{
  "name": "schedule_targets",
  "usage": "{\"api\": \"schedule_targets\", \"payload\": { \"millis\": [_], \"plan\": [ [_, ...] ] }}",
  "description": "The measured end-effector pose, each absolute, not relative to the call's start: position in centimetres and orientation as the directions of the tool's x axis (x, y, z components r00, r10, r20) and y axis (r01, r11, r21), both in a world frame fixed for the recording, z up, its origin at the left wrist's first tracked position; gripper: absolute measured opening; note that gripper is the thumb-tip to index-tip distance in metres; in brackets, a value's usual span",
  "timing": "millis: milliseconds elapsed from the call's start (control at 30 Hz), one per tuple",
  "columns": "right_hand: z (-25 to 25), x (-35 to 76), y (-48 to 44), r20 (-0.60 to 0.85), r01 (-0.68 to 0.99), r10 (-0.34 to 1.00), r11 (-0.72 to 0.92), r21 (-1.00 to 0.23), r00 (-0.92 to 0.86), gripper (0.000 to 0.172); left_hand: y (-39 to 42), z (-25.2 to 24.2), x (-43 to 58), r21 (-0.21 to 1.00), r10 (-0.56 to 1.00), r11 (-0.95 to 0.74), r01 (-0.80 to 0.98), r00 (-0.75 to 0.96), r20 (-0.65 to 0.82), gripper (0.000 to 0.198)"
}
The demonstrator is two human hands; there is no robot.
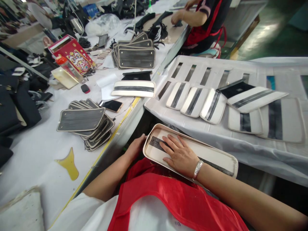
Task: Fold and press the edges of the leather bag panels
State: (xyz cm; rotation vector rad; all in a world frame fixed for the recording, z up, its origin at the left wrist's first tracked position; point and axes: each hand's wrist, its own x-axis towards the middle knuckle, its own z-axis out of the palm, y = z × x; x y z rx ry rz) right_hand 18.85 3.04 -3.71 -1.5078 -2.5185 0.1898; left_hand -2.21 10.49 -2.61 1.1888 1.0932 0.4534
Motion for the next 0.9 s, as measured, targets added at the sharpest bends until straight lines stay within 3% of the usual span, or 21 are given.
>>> {"api": "schedule_targets", "payload": {
  "millis": [100,167,233,333,500,600,733,833,900],
  "plan": [
    [-3.6,18.7,3.0,0.110,0.852,0.882,0.471,-0.228,-0.458,0.052,11.6,0.1,-2.1,0.837,0.792,0.028,0.546,0.499,-0.352,0.053],
    [-3.4,18.7,3.1,0.119,0.847,0.881,0.473,-0.244,-0.458,0.052,12.4,1.3,-1.1,0.596,0.793,-0.214,0.774,0.494,-0.356,0.044],
    [-3.3,18.8,3.2,0.124,0.840,0.883,0.468,-0.275,-0.452,0.052,12.9,1.8,0.3,0.300,0.797,-0.374,0.877,0.470,-0.379,0.035],
    [-3.2,19.5,3.2,0.105,0.825,0.896,0.439,-0.357,-0.431,0.052,13.2,1.9,1.9,0.091,0.760,-0.498,0.863,0.484,-0.433,0.032],
    [-3.1,20.5,2.5,0.121,0.734,0.909,0.396,-0.552,-0.400,0.060,13.3,2.3,2.6,-0.024,0.685,-0.585,0.810,0.478,-0.550,0.037],
    [-3.3,21.0,2.6,0.210,0.617,0.948,0.315,-0.721,-0.238,0.065,13.9,2.3,2.9,-0.017,0.613,-0.630,0.777,0.484,-0.624,0.039],
    [-2.2,21.6,2.7,0.161,0.276,0.984,0.134,-0.952,0.078,0.040,13.9,2.4,3.2,-0.063,0.593,-0.653,0.755,0.458,-0.662,0.040],
    [-0.6,24.3,1.6,0.104,0.081,0.981,0.092,-0.992,0.164,0.031,13.8,2.3,3.1,-0.104,0.615,-0.635,0.765,0.419,-0.668,0.041],
    [-0.3,27.5,0.0,0.118,0.151,0.950,0.076,-0.986,0.289,0.034,13.9,2.2,2.9,-0.108,0.626,-0.620,0.777,0.407,-0.665,0.042]
  ]
}}
